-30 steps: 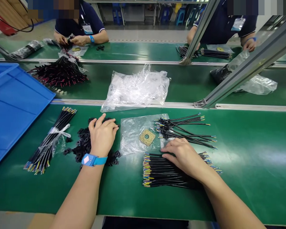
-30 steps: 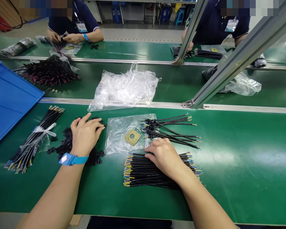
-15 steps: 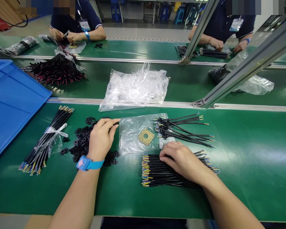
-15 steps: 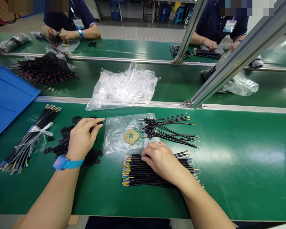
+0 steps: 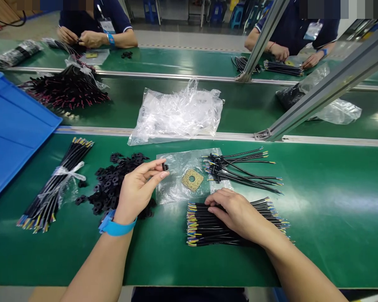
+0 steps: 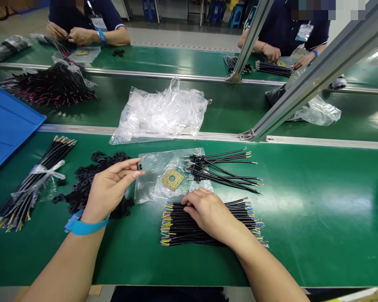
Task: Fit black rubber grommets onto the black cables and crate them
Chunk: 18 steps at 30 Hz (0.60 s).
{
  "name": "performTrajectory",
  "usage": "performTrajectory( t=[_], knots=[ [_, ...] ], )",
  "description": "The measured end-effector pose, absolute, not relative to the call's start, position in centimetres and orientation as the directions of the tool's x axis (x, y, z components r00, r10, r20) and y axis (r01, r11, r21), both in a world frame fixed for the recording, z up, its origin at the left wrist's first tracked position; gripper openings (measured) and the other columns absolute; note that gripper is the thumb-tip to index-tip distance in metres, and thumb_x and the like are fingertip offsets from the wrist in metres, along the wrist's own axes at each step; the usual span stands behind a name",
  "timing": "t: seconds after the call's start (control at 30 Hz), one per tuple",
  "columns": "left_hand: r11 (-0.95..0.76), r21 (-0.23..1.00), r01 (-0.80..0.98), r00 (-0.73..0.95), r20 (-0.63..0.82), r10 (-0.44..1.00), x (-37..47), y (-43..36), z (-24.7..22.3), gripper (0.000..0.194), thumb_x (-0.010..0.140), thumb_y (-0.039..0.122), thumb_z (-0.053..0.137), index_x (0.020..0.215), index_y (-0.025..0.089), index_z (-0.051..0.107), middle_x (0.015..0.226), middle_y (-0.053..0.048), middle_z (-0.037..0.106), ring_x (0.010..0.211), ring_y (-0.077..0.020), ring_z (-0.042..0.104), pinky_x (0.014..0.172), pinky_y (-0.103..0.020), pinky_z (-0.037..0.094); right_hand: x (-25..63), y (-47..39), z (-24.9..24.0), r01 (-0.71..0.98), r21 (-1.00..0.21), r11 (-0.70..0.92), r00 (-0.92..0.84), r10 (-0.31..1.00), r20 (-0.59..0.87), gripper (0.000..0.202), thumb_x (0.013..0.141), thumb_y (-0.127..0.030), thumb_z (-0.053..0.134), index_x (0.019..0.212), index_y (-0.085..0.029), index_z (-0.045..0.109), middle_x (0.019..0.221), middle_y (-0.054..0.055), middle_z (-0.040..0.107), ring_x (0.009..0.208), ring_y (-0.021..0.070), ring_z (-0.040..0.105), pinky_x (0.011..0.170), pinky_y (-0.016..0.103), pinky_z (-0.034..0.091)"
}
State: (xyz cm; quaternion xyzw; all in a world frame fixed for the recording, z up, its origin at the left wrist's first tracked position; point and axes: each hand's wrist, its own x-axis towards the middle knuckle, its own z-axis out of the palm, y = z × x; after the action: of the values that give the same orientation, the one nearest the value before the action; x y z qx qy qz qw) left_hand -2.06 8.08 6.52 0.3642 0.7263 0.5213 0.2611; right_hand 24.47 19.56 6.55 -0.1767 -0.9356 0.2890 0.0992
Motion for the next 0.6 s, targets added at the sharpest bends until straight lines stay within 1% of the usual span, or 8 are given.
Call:
performTrajectory(
  t=[0.1,0.17,0.23,0.3,0.4,0.53,0.6],
  knots=[
    [0.187,0.954,0.236,-0.596,-0.010,0.803,-1.6,8.1,6.9,0.052,0.085,0.058,0.076,0.120,0.020,0.078,0.093,-0.009,0.081,0.093,-0.0274,0.078,0.089,-0.041,0.062,24.1,19.9,5.9,0.274,-0.598,0.753,-0.856,0.475,0.206,0.016,0.100,-0.013,0.060,0.108,-0.022,0.070,0.098,0.005,0.075,0.090,0.0185,0.072,0.080,0.031,0.060],
    [0.172,0.960,0.220,-0.593,-0.008,0.805,-1.3,8.2,6.9,0.051,0.085,0.060,0.075,0.117,0.020,0.078,0.089,-0.009,0.081,0.086,-0.0259,0.078,0.083,-0.039,0.063,23.7,20.1,5.1,0.300,-0.548,0.781,-0.793,0.523,0.311,0.018,0.102,-0.015,0.057,0.111,-0.023,0.071,0.100,0.006,0.075,0.092,0.0194,0.072,0.083,0.033,0.061],
    [0.157,0.964,0.214,-0.590,-0.001,0.808,-1.0,8.3,6.9,0.050,0.085,0.060,0.075,0.115,0.020,0.079,0.087,-0.008,0.080,0.082,-0.0245,0.077,0.080,-0.037,0.063,23.2,20.3,4.2,0.327,-0.463,0.824,-0.777,0.513,0.365,0.018,0.103,-0.017,0.056,0.109,-0.022,0.072,0.097,0.007,0.074,0.091,0.0199,0.071,0.085,0.033,0.060],
    [0.150,0.967,0.206,-0.580,-0.002,0.815,-0.8,8.4,6.8,0.049,0.085,0.060,0.075,0.114,0.021,0.080,0.091,-0.008,0.081,0.080,-0.0233,0.077,0.077,-0.036,0.063,22.9,20.3,3.6,0.345,-0.380,0.858,-0.800,0.481,0.359,0.018,0.103,-0.015,0.056,0.106,-0.021,0.073,0.096,0.007,0.073,0.088,0.0203,0.069,0.082,0.033,0.059],
    [0.146,0.974,0.171,-0.558,-0.027,0.829,-0.5,8.4,6.7,0.048,0.085,0.060,0.076,0.113,0.021,0.080,0.100,-0.009,0.082,0.080,-0.0218,0.076,0.075,-0.034,0.063,22.7,20.1,3.2,0.377,-0.293,0.878,-0.829,0.461,0.315,0.023,0.100,-0.009,0.054,0.105,-0.021,0.073,0.097,0.007,0.072,0.087,0.0210,0.066,0.077,0.032,0.058],
    [0.136,0.986,0.095,-0.530,-0.066,0.845,-0.3,8.4,6.6,0.049,0.085,0.060,0.076,0.114,0.021,0.081,0.102,-0.010,0.082,0.079,-0.0212,0.075,0.077,-0.035,0.063,23.1,20.1,3.4,0.411,-0.184,0.893,-0.851,0.448,0.275,0.025,0.099,-0.008,0.056,0.109,-0.021,0.074,0.091,0.006,0.073,0.082,0.0205,0.064,0.074,0.030,0.056],
    [0.127,0.990,0.060,-0.516,-0.078,0.853,-0.2,8.5,6.4,0.049,0.084,0.060,0.076,0.114,0.022,0.081,0.103,-0.010,0.081,0.080,-0.0208,0.074,0.078,-0.035,0.063,23.3,20.2,3.6,0.413,-0.135,0.901,-0.856,0.434,0.282,0.027,0.099,-0.007,0.056,0.113,-0.019,0.075,0.087,0.006,0.074,0.080,0.0208,0.065,0.073,0.031,0.056]
  ],
)
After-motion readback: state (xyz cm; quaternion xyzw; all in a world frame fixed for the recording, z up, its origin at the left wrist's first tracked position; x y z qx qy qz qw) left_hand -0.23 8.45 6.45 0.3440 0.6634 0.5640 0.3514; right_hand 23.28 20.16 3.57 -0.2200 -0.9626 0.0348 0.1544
